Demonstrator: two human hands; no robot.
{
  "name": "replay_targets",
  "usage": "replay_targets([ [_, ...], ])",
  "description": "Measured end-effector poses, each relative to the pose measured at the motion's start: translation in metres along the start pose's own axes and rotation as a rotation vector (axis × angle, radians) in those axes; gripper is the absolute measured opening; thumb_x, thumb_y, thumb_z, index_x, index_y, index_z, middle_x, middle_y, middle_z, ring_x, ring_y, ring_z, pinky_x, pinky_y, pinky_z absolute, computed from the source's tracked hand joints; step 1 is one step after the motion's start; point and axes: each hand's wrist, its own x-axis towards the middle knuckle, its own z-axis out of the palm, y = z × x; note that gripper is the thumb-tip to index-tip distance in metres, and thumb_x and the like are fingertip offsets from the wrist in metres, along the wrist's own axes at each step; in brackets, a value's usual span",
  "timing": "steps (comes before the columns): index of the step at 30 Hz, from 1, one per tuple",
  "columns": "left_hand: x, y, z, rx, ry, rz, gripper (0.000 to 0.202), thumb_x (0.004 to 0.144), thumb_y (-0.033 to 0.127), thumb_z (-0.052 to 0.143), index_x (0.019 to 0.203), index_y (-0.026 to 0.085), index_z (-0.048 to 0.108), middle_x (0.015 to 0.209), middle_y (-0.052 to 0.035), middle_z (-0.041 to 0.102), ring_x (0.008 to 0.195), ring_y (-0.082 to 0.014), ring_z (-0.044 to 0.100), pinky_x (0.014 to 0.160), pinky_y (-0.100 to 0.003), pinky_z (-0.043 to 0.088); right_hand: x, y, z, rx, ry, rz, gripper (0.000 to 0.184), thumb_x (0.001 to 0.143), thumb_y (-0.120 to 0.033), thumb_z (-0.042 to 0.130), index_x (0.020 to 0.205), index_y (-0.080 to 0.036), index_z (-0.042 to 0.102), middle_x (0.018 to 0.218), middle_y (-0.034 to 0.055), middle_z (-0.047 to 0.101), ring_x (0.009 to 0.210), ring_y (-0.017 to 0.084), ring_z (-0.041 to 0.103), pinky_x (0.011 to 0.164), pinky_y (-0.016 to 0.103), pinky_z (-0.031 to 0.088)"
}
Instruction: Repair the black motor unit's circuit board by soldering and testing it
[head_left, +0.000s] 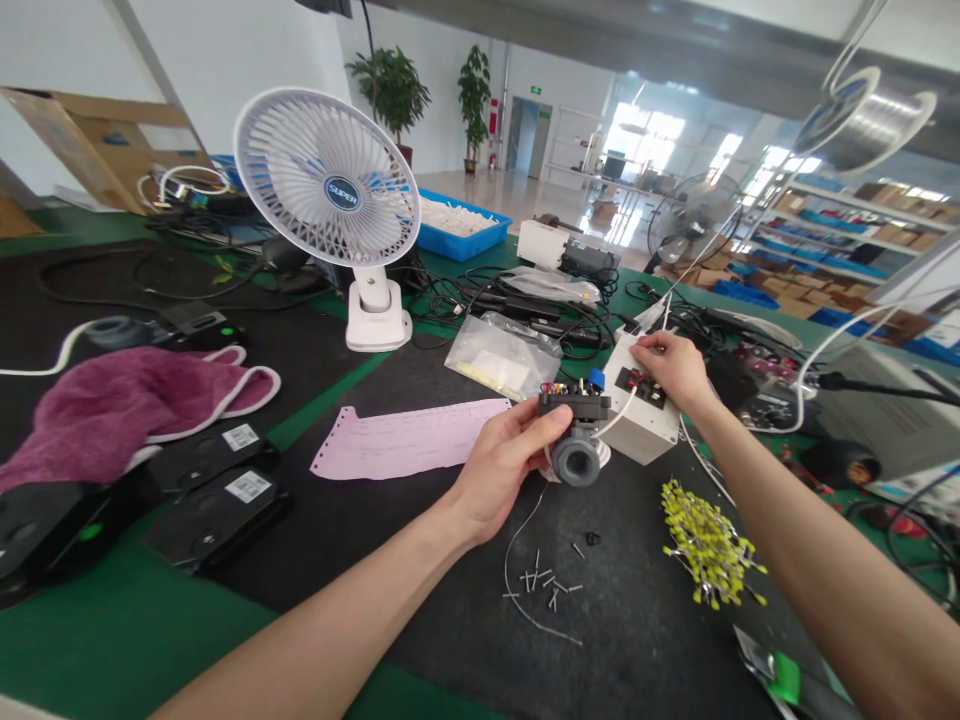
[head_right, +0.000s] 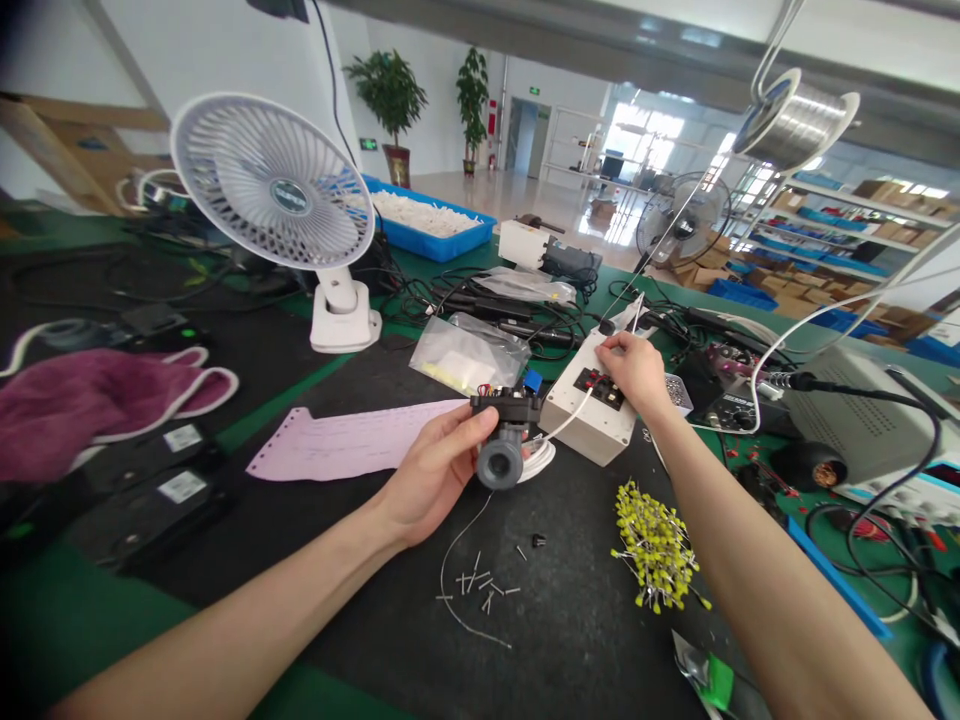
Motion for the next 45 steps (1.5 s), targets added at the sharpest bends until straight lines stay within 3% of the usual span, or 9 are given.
replay_targets([
  [16, -0.001, -0.001, 0.003, 0.003, 0.019, -0.009, 0.041, 0.091, 0.049, 0.076, 0.113, 0.014, 0.077, 0.094, -0.0084, 0.076, 0.072, -0.0154, 0.067, 0.069, -0.028, 0.053, -0.001, -0.007, -0.003, -0.035, -0.005, 0.016, 0.028, 0.102, -0.040, 0.068, 0.114, -0.014, 0.069, 0.112, 0.0073, 0.069, 0.104, 0.021, 0.068, 0.097, 0.044, 0.057],
  [23, -0.002, 0.001, 0.004, -0.006, 0.010, -0.016, 0.039, 0.091, 0.045, 0.078, 0.119, 0.018, 0.076, 0.107, -0.0093, 0.078, 0.080, -0.0165, 0.068, 0.066, -0.027, 0.054, -0.002, -0.010, -0.005, -0.035, -0.009, 0.019, 0.027, 0.102, -0.039, 0.068, 0.114, -0.014, 0.069, 0.114, 0.0076, 0.069, 0.107, 0.022, 0.067, 0.098, 0.044, 0.057],
  [45, -0.001, -0.001, 0.003, -0.005, 0.005, -0.024, 0.039, 0.092, 0.044, 0.077, 0.118, 0.016, 0.075, 0.112, -0.0111, 0.078, 0.084, -0.0180, 0.070, 0.069, -0.027, 0.055, -0.001, -0.010, -0.004, -0.058, -0.019, 0.027, 0.028, 0.103, -0.038, 0.067, 0.116, -0.014, 0.069, 0.118, 0.0083, 0.069, 0.110, 0.023, 0.067, 0.100, 0.046, 0.056],
])
